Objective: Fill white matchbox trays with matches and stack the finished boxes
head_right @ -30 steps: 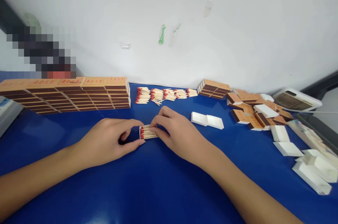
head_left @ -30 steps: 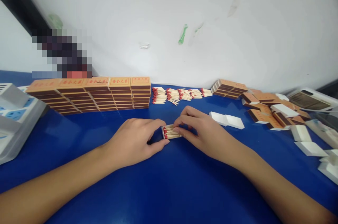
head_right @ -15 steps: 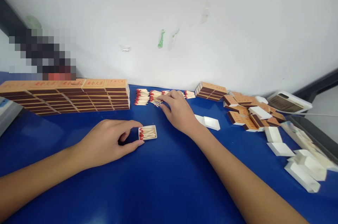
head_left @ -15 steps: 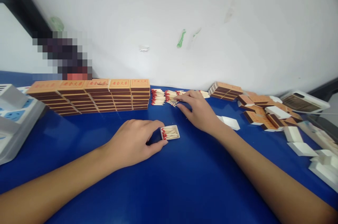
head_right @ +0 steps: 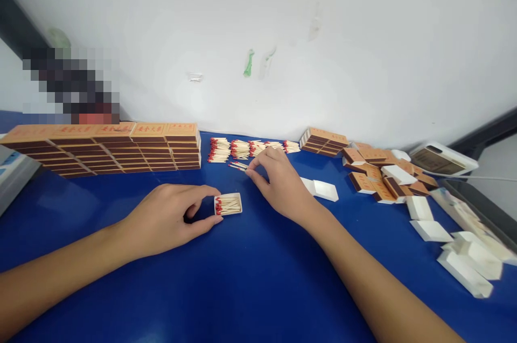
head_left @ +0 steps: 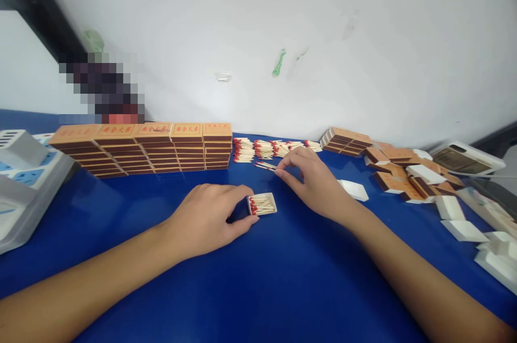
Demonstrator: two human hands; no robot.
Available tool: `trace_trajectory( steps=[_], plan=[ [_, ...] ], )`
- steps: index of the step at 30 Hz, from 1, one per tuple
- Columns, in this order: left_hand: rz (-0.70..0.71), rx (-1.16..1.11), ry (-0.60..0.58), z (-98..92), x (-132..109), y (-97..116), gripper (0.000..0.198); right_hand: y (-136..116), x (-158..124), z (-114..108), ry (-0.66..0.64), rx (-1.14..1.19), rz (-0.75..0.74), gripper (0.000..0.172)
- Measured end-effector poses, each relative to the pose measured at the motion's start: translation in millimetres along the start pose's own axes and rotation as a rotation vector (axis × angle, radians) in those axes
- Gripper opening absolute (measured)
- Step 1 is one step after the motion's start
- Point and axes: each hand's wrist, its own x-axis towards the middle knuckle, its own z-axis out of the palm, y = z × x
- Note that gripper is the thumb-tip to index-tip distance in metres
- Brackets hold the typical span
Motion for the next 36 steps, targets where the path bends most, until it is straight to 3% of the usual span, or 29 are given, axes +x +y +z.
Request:
trace_trajectory(
  steps=[7, 16, 23, 29, 32, 36],
  plan=[
    [-0.01, -0.013, -0.001, -0.4, 2.7, -0.3, 0.024, -40.0, -13.8, -4.9, -0.166, 0.157, -0.121, 0.008],
    [0.0, -0.017, 0.002, -0.5, 0.5, 0.4, 0.023, -36.3, -14.3, -4.9, -0.19, 0.219, -0.062, 0.001],
    [0.002, -0.001, -0.017, -1.0, 2.1, 0.4, 0.023, -36.8, -14.2, -0.3, -0.209, 0.201, -0.093, 0.006],
    [0.015, -0.006, -0.01, -0.8, 1.3, 0.5, 0.022, -37.8, -15.1, -5.2, -0.3, 0.244, -0.094, 0.01],
    [0.015, -0.003, -0.008, -0.7, 0.2, 0.3, 0.022, -35.9, -12.9, -3.9, -0.236, 0.245, -0.092, 0.011],
    [0.011, 0.019, -0.004, -0.2, 0.2, -0.6, 0.025, -18.3, -6.9, 6.2, 0.046, 0.113, -0.065, 0.009]
  ],
)
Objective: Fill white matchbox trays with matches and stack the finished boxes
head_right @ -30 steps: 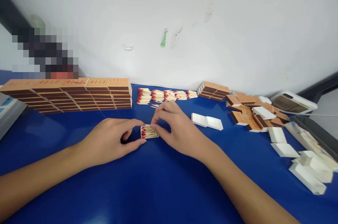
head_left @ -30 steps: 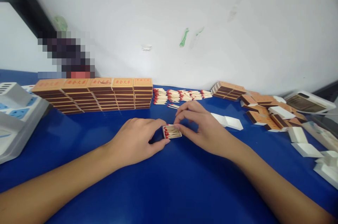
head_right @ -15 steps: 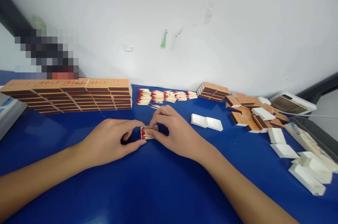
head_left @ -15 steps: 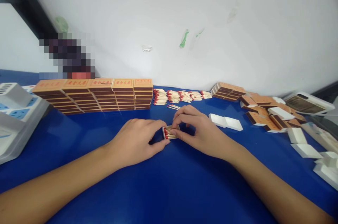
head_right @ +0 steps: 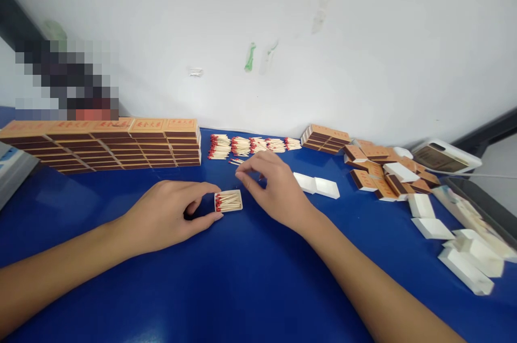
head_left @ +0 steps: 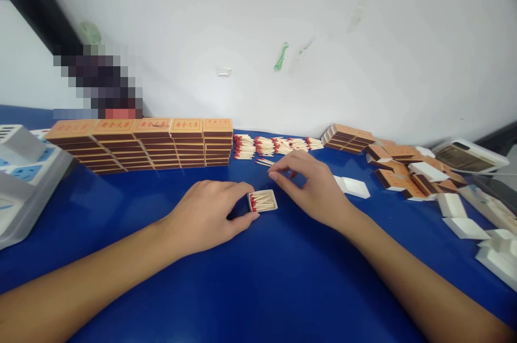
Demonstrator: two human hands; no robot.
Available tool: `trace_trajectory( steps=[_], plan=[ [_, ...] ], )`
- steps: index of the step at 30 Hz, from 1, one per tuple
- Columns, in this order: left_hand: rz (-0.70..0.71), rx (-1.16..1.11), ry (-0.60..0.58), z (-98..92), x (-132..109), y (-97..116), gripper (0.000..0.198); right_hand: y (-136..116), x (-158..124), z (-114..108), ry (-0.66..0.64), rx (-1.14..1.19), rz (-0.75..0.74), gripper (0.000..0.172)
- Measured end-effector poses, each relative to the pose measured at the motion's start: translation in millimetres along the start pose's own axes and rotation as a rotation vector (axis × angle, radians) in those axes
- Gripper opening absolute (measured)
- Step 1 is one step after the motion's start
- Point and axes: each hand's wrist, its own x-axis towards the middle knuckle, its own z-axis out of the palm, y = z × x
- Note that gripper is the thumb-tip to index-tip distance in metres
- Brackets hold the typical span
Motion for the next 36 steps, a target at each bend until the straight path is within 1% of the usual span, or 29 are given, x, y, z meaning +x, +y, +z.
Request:
trace_trajectory(
  steps=[2, 4, 6, 11, 17, 20, 23, 28, 31, 36],
  plan=[
    [-0.011, 0.01, 0.0, 0.1, 0.5, 0.1, 0.025, 12.8, 2.5, 4.9, 0.049, -0.101, -0.02, 0.011],
    [-0.018, 0.017, -0.003, -0.1, 0.9, 0.8, 0.026, 22.9, 5.5, 8.9, 0.03, -0.16, -0.046, 0.013],
    [-0.018, 0.019, -0.009, -0.4, 1.0, 1.6, 0.027, 28.2, 8.8, 11.4, 0.015, -0.176, -0.062, 0.012],
    [-0.014, 0.018, -0.01, -0.5, 1.1, 1.9, 0.027, 29.3, 13.5, 12.6, 0.017, -0.136, -0.021, 0.002],
    [-0.017, 0.014, -0.017, -1.3, 1.1, 1.8, 0.028, 30.9, 12.8, 13.5, -0.017, -0.124, 0.032, 0.006],
    [-0.035, 0.017, -0.011, -1.9, 1.3, 2.6, 0.027, 22.7, 11.0, 9.6, -0.042, -0.094, -0.002, 0.01],
    [-0.066, 0.028, 0.012, -2.3, 2.0, 3.2, 0.026, 5.4, 6.0, 2.8, -0.077, -0.05, -0.072, 0.011],
    [-0.057, 0.014, 0.002, -3.0, 2.6, 3.6, 0.021, -21.2, -4.9, -4.3, -0.226, -0.023, -0.061, 0.013],
    [-0.051, 0.013, -0.002, -3.0, 2.2, 3.7, 0.02, -25.5, -7.8, -5.5, -0.264, -0.014, -0.043, 0.011],
    [-0.031, 0.014, -0.004, -2.6, 1.3, 2.6, 0.021, -24.9, -7.4, -6.2, -0.239, 0.014, -0.026, 0.007]
  ],
)
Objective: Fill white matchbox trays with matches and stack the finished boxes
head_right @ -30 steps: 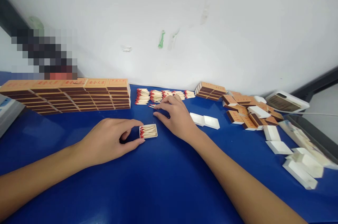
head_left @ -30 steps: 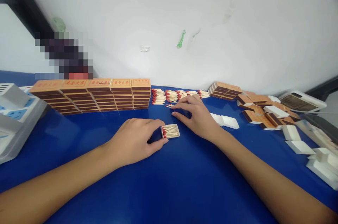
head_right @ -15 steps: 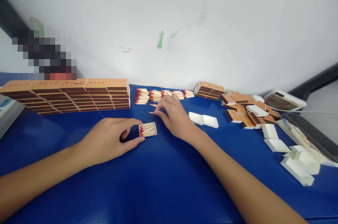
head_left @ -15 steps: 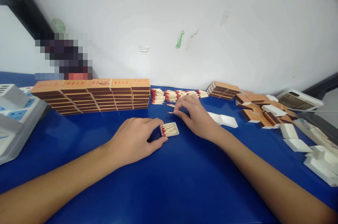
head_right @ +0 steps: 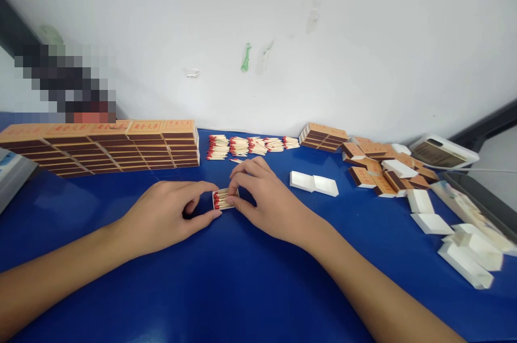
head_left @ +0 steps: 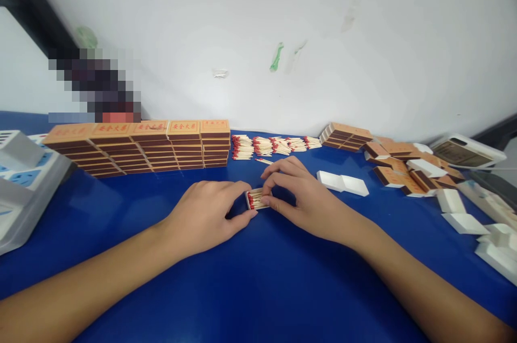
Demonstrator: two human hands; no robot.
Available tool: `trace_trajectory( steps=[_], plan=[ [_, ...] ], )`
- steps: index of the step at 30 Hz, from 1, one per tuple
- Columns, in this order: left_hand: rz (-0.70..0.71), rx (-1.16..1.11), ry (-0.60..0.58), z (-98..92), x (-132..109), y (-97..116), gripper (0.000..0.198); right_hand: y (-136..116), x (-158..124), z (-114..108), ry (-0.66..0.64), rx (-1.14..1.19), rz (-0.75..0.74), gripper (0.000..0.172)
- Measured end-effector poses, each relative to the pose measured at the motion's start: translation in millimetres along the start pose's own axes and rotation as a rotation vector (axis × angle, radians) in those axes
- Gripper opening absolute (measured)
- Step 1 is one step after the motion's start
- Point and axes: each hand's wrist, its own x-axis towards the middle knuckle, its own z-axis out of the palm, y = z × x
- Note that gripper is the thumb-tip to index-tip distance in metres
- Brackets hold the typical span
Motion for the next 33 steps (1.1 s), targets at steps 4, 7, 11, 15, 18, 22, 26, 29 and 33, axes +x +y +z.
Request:
trace_trajectory(
  steps=[4, 7, 11, 15, 18, 22, 26, 29, 33],
  plan=[
    [0.007, 0.016, -0.001, 0.1, 0.5, -0.3, 0.022, -1.7, 0.2, 1.0, 0.009, -0.002, -0.016, 0.01],
    [0.013, 0.022, -0.001, 0.0, 0.7, 0.1, 0.022, -3.7, -0.1, 0.8, -0.017, 0.002, -0.027, 0.011],
    [0.013, 0.02, -0.008, 0.0, -0.1, 0.5, 0.02, -5.7, -0.3, -0.6, -0.038, 0.018, -0.015, 0.009],
    [0.014, 0.013, 0.001, 0.7, -1.1, 0.3, 0.022, -3.9, -0.3, -0.4, -0.008, -0.011, -0.02, 0.01],
    [0.009, 0.009, 0.006, 1.7, -1.0, 0.1, 0.022, -1.4, -0.1, 0.1, 0.002, -0.058, -0.033, 0.012],
    [0.01, 0.012, 0.005, 2.4, -0.7, -0.1, 0.022, -2.1, -0.1, -0.1, -0.016, -0.073, -0.032, 0.013],
    [0.006, 0.021, 0.003, 1.6, -0.6, -0.4, 0.022, -3.7, 0.3, -0.3, 0.017, -0.07, -0.052, 0.013],
    [0.008, 0.021, -0.002, 0.8, -0.6, -0.5, 0.024, 5.4, 3.0, 0.5, 0.116, -0.098, -0.041, 0.01],
    [-0.001, 0.026, -0.006, 1.3, -0.4, -0.5, 0.027, 35.7, 11.4, 5.5, 0.299, -0.205, 0.073, 0.007]
  ],
)
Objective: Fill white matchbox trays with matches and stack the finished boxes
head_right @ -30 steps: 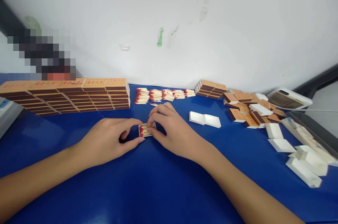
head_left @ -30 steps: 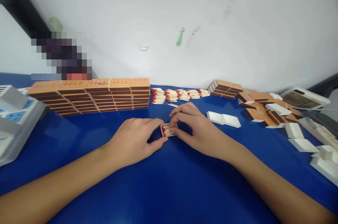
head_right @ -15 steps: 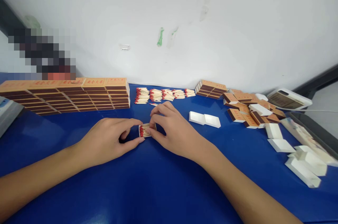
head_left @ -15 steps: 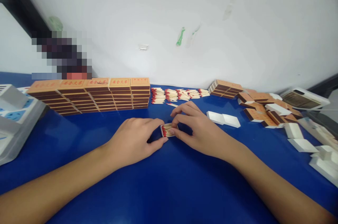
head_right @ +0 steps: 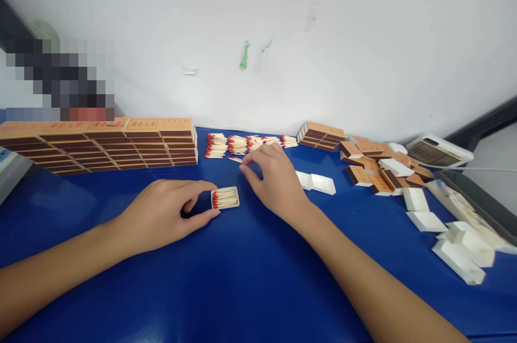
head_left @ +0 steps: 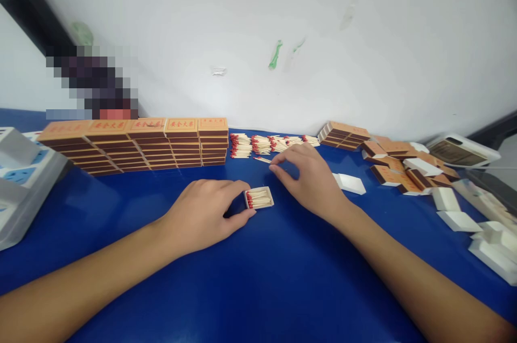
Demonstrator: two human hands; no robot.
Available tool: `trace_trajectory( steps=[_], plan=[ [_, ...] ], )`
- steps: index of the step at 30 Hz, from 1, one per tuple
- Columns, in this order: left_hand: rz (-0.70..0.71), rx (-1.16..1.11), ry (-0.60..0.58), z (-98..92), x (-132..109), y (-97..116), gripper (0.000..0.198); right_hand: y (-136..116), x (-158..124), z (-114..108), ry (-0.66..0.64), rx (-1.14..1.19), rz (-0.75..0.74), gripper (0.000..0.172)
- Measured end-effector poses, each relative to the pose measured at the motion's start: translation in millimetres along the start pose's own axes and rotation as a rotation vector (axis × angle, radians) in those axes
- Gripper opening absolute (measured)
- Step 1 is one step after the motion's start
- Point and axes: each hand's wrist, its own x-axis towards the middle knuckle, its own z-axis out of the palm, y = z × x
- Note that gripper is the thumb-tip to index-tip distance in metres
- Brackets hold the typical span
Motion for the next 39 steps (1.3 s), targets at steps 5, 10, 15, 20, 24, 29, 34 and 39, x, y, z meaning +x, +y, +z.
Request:
trace_trajectory(
  steps=[5, 10, 15, 20, 24, 29, 34, 39],
  plan=[
    [-0.001, 0.008, 0.001, 2.1, 0.6, -0.2, 0.028, 22.1, 11.0, 18.2, 0.006, -0.02, 0.064, 0.006],
    [0.0, 0.004, 0.007, 2.1, 0.3, 0.2, 0.027, 17.7, 13.4, 12.8, -0.121, 0.007, 0.165, 0.012],
    [-0.004, 0.001, 0.004, 1.7, 0.6, -0.1, 0.027, 13.3, 9.0, -6.7, -0.321, 0.104, 0.291, 0.016],
    [-0.001, 0.003, 0.009, 2.2, 0.0, -1.7, 0.028, 9.2, 5.5, -17.5, -0.339, 0.111, 0.269, 0.016],
    [0.004, -0.005, 0.012, 2.6, -0.5, -1.7, 0.029, -1.8, -0.1, -22.8, -0.303, 0.162, 0.261, 0.016],
    [0.024, -0.023, 0.026, 3.1, -1.5, -1.2, 0.025, -29.3, -8.0, -22.9, -0.364, 0.216, 0.149, 0.013],
    [0.027, -0.009, 0.051, 3.8, -1.5, -1.7, 0.021, -42.2, -11.2, -17.3, -0.357, 0.172, 0.053, 0.009],
    [0.028, -0.02, 0.042, 2.9, -0.2, -1.7, 0.022, -32.0, -8.9, -17.7, -0.278, 0.15, 0.011, 0.009]
  ],
)
